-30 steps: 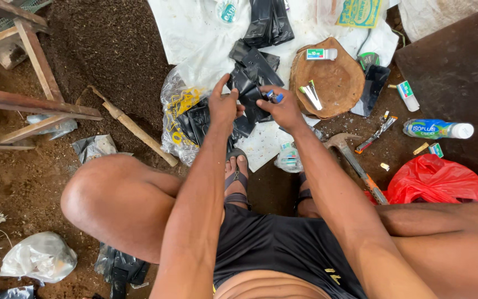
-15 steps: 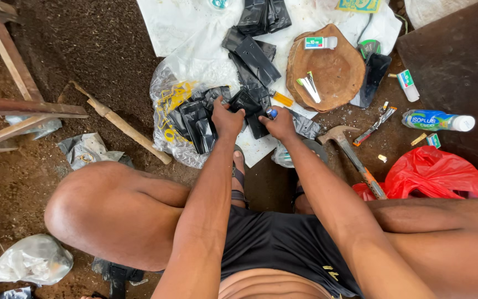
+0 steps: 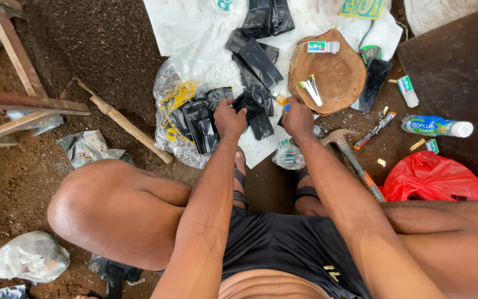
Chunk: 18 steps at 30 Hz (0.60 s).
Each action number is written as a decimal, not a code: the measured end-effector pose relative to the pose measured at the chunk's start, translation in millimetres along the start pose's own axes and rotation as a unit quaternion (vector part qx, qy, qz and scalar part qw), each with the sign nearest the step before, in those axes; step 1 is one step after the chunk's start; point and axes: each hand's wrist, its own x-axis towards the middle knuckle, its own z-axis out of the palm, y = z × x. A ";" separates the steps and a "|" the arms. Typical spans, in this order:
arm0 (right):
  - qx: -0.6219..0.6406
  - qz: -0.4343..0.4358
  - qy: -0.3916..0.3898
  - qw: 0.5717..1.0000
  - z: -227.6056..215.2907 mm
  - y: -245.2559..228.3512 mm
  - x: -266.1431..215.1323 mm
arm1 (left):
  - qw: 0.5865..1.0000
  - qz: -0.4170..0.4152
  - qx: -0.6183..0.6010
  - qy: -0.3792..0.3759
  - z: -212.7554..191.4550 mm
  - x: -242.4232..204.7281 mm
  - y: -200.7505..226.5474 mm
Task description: The person sits on the ground and uses a small green tool to press or adjust components on black rectangular hardware pieces. They handle several pieces one at a time, occasionally picking up and setting down small metal parts and tools.
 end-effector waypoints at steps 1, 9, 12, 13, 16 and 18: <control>-0.012 0.005 -0.010 1.000 -3.1 1.6 -0.5 | 1.000 -0.009 0.008 -0.006 -1.7 0.7 1.5; 0.155 -0.195 0.042 0.968 -22.9 -14.8 -18.8 | 0.999 -0.017 0.033 -0.011 1.8 6.6 -1.3; 0.049 -0.207 -0.057 0.975 -23.2 -27.4 -24.9 | 0.999 0.002 0.036 0.003 3.9 8.5 -1.0; 0.001 -0.209 -0.065 0.976 -21.3 -32.0 -27.5 | 0.999 0.002 0.035 0.000 3.9 7.3 -0.1; -0.025 -0.166 -0.049 0.984 -14.6 -39.8 -32.3 | 0.999 0.006 0.035 -0.005 -0.4 3.8 4.2; 0.025 -0.138 -0.043 0.989 -9.9 -36.7 -34.7 | 0.999 0.016 0.039 -0.010 -3.6 3.0 8.4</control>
